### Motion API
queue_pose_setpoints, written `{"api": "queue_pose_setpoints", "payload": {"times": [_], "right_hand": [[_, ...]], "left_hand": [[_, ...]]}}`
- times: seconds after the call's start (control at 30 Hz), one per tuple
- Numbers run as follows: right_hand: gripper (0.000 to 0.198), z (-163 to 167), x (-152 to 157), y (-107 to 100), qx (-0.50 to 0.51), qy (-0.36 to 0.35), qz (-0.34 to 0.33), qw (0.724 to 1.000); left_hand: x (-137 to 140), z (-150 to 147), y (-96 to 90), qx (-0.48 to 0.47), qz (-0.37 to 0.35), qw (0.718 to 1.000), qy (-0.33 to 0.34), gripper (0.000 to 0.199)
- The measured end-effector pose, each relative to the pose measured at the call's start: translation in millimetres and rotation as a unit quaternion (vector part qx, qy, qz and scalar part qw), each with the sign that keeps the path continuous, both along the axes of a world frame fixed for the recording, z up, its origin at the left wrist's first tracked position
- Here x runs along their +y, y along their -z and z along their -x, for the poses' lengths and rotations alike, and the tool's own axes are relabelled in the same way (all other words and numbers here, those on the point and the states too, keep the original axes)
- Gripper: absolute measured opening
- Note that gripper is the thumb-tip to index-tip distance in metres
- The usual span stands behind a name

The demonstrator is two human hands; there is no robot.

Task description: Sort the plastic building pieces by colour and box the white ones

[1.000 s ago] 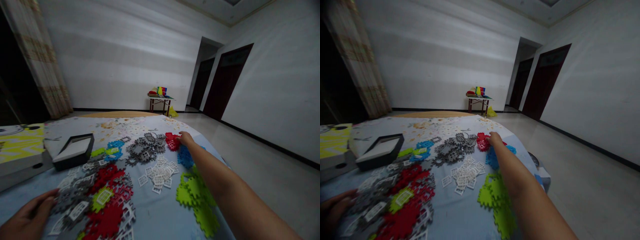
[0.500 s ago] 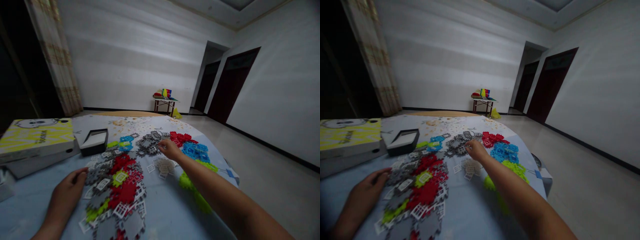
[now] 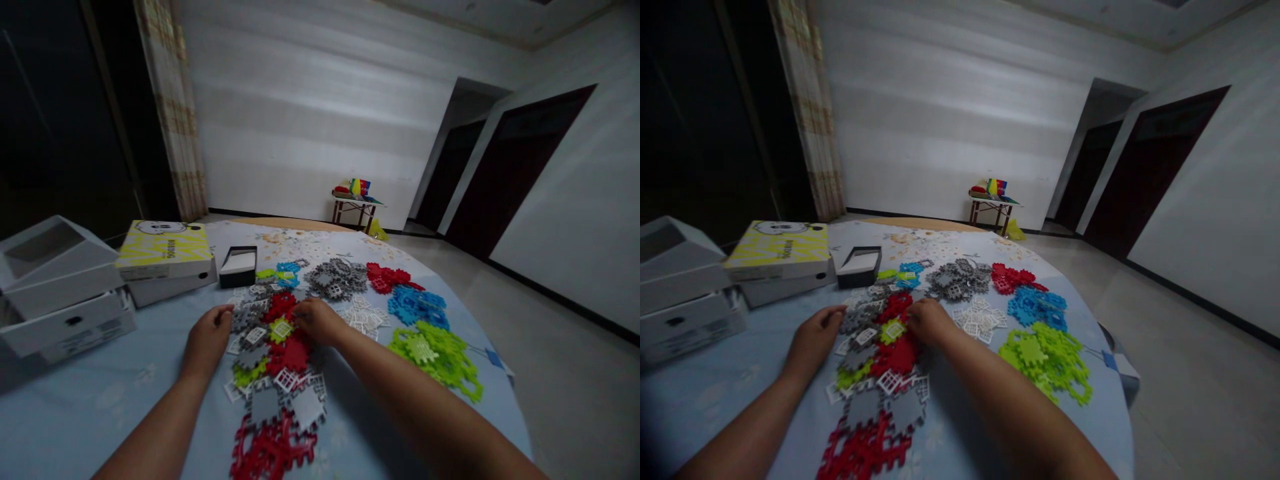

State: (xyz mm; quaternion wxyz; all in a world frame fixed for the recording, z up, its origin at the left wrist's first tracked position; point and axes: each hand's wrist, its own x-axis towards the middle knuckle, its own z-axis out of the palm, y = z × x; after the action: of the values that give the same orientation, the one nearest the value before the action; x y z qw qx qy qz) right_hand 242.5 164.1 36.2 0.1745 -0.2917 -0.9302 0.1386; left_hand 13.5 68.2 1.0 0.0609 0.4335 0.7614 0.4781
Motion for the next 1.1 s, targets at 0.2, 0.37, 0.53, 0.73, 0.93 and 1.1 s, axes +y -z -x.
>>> {"api": "queue_pose_setpoints", "payload": {"times": [0.2,0.37,0.53,0.73,0.93,1.1], "right_hand": [[0.024,0,10,6,-0.087,0.091,-0.004,0.992],[0.021,-7,11,2,-0.058,0.069,0.015,0.996],[0.028,-18,27,-5,0.069,0.132,0.104,0.983],[0.025,-34,72,-24,0.099,0.219,0.101,0.965],[0.043,-45,100,-42,0.15,0.284,0.002,0.947],[0.031,-35,67,-18,0.112,0.208,-0.005,0.972]], "left_hand": [[1,1,1.9,-0.003,-0.004,1.0,0.002,0.042],[0,0,-1.1,-0.005,-0.004,1.0,0.002,0.041],[-2,-2,-3.6,-0.006,-0.001,1.0,0.0,0.04],[-3,-2,-4.7,-0.012,-0.007,1.0,0.003,0.038],[-1,-1,-2.9,-0.015,-0.006,1.0,0.003,0.037],[-2,-2,-3.8,-0.016,-0.003,1.0,0.004,0.04]]}}
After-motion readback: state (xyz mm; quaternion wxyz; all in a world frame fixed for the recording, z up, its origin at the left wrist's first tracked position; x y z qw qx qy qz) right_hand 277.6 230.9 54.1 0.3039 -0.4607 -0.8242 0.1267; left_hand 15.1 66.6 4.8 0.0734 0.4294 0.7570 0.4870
